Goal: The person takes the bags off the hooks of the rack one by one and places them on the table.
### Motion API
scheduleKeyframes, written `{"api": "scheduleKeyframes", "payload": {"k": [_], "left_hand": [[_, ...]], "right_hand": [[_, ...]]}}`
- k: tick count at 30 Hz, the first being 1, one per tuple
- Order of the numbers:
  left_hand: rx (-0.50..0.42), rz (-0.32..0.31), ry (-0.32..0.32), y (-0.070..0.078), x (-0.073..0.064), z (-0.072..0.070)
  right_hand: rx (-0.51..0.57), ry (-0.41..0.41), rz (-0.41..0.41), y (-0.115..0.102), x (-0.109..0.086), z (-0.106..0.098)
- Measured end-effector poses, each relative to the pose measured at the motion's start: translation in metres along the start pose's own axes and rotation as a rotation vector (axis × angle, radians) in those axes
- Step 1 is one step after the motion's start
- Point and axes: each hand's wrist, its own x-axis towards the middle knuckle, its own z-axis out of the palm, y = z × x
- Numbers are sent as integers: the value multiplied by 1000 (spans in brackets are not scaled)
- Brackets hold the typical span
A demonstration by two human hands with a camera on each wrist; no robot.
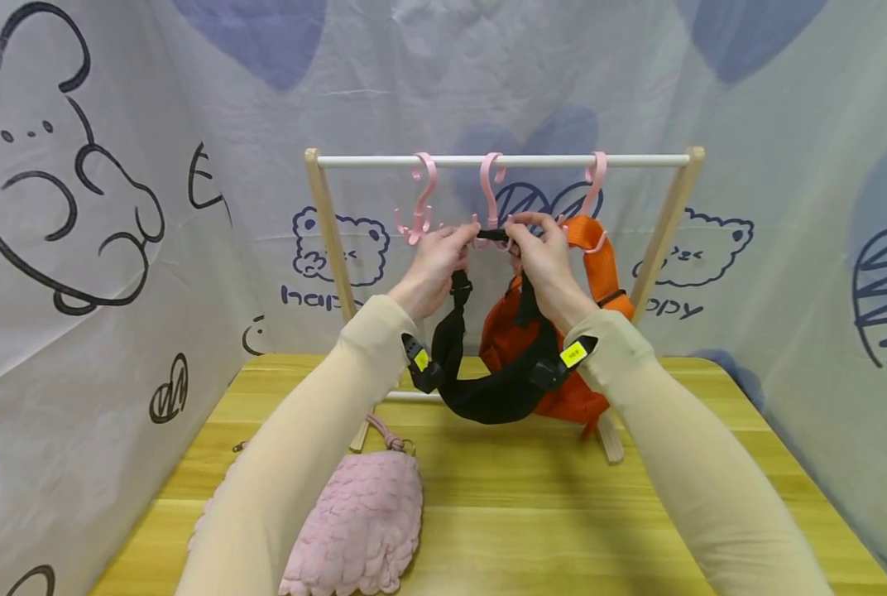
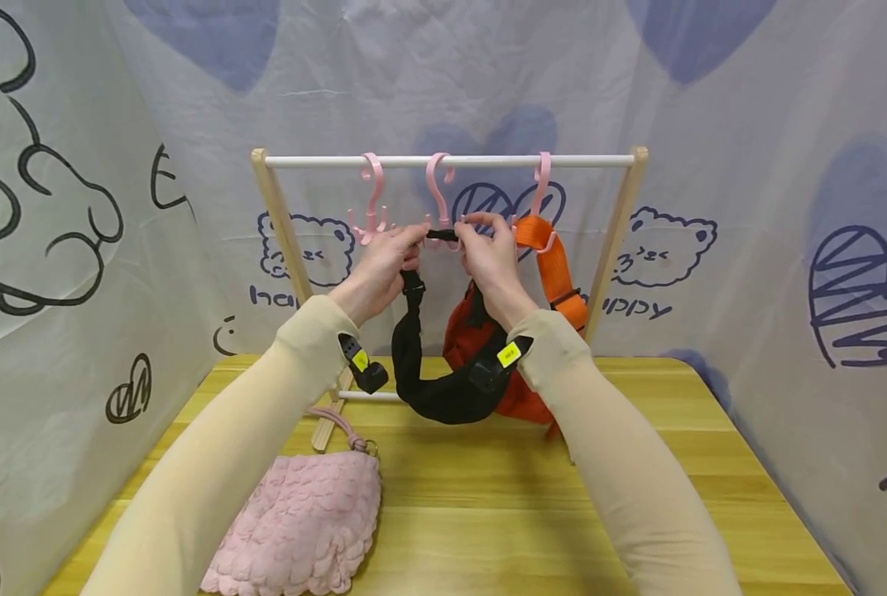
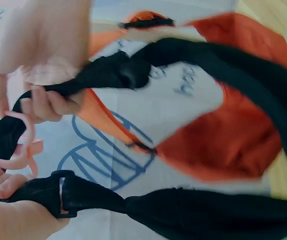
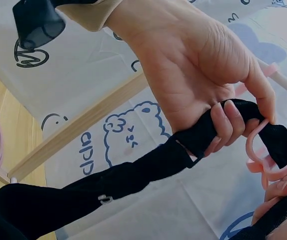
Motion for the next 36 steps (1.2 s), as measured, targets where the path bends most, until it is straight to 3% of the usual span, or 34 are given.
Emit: {"api": "scheduleKeyframes", "payload": {"k": [5, 9, 16, 22, 28, 36], "left_hand": [[281, 106, 39, -3, -6, -1], [391, 197, 65, -5, -7, -1], [509, 394, 123, -10, -4, -1], [529, 524, 146, -14, -2, -2], [642, 660, 166, -17, -1, -6], [776, 779, 155, -21, -3, -9]], "right_hand": [[4, -5, -5, -1, -2, 0], [4, -12, -11, -4, -3, 1], [7, -18, -22, -4, -4, 2], [33, -33, -49, -2, -3, 4], [38, -51, -67, -1, -4, 5], [23, -54, -92, 0, -5, 4]]}}
